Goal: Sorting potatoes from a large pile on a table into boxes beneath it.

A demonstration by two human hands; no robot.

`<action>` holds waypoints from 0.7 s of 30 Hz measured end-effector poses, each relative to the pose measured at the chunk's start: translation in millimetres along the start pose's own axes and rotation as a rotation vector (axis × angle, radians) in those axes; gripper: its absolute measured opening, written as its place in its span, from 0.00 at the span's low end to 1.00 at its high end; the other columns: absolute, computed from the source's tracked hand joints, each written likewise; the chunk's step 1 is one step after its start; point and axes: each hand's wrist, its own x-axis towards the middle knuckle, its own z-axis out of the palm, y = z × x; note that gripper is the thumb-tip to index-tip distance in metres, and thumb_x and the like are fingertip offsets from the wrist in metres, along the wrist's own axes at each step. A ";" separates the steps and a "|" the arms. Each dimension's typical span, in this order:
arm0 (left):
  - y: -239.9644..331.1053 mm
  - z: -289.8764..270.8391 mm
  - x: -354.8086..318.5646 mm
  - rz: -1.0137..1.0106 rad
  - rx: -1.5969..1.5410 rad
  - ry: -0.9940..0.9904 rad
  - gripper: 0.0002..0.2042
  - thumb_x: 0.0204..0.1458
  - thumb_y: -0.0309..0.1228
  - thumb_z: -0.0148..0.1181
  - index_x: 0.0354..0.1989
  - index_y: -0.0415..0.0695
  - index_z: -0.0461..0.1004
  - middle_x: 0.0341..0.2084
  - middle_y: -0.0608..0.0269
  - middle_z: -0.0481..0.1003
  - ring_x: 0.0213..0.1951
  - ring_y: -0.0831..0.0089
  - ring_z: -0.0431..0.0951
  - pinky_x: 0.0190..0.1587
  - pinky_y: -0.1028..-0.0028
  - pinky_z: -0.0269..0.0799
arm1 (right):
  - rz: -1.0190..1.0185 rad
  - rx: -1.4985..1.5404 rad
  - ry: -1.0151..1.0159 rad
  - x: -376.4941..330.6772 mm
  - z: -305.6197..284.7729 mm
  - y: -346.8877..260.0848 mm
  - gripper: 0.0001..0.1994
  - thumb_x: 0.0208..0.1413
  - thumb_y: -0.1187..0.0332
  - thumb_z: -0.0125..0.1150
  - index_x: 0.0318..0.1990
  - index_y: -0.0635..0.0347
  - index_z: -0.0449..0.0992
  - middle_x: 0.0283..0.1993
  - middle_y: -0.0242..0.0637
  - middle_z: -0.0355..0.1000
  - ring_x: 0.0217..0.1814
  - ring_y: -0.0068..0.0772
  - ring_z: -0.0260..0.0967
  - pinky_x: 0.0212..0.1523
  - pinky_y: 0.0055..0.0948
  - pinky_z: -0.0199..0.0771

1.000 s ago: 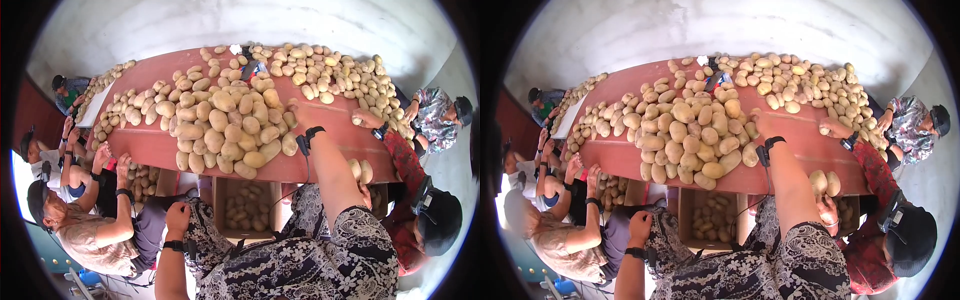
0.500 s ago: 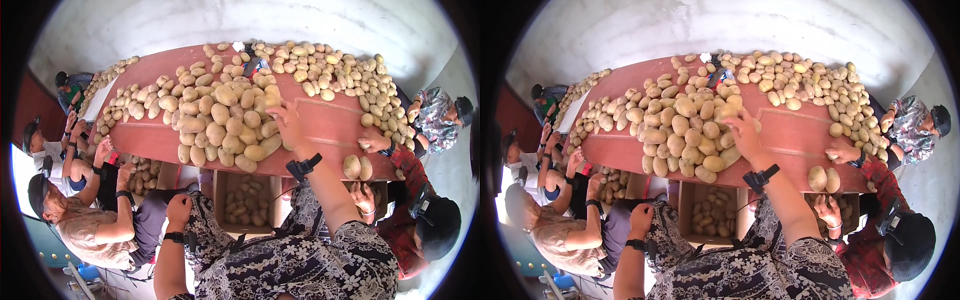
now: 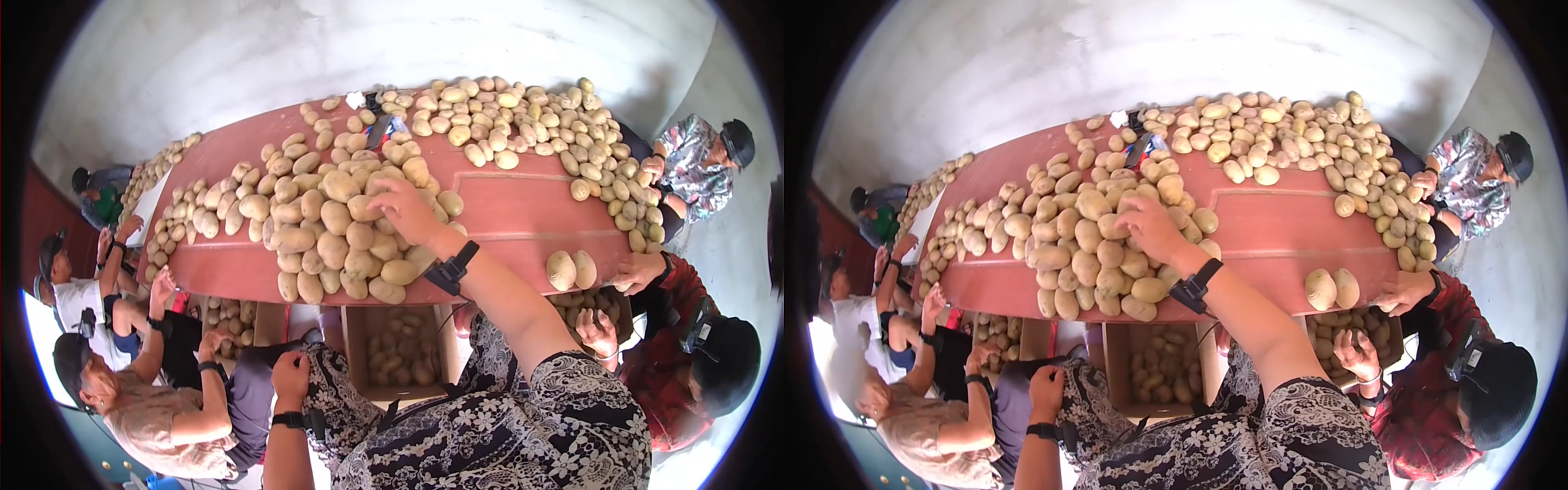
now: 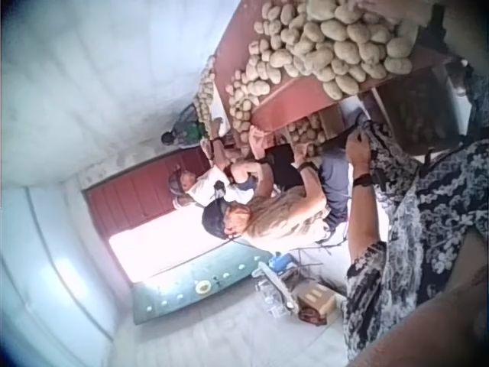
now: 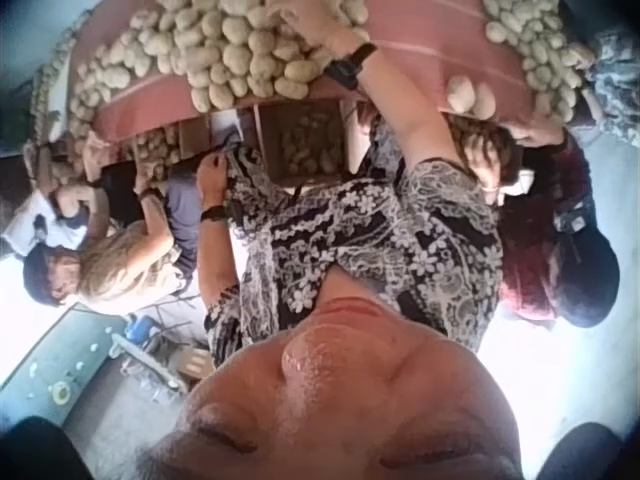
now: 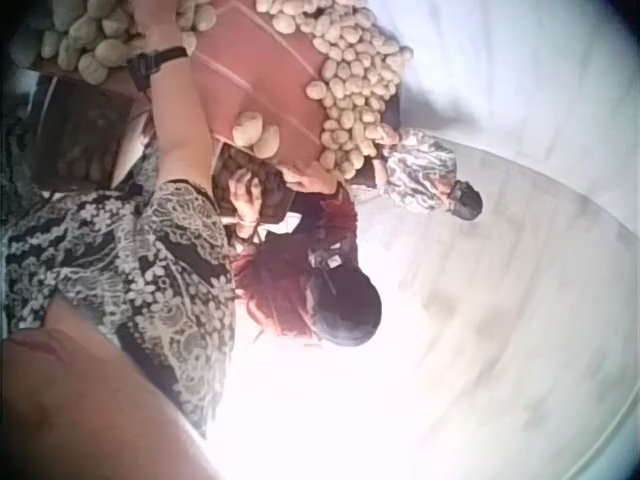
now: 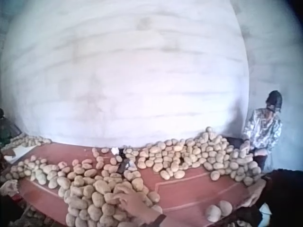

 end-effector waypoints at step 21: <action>28.6 -7.0 12.1 -0.077 -0.009 -0.034 0.08 0.49 0.35 0.60 0.33 0.45 0.80 0.34 0.55 0.79 0.40 0.55 0.79 0.45 0.62 0.73 | 0.929 -1.042 -0.499 38.3 -115.2 202.3 0.35 0.49 0.48 0.65 0.66 0.40 0.63 0.70 0.27 0.53 0.76 0.67 0.26 0.59 0.74 0.58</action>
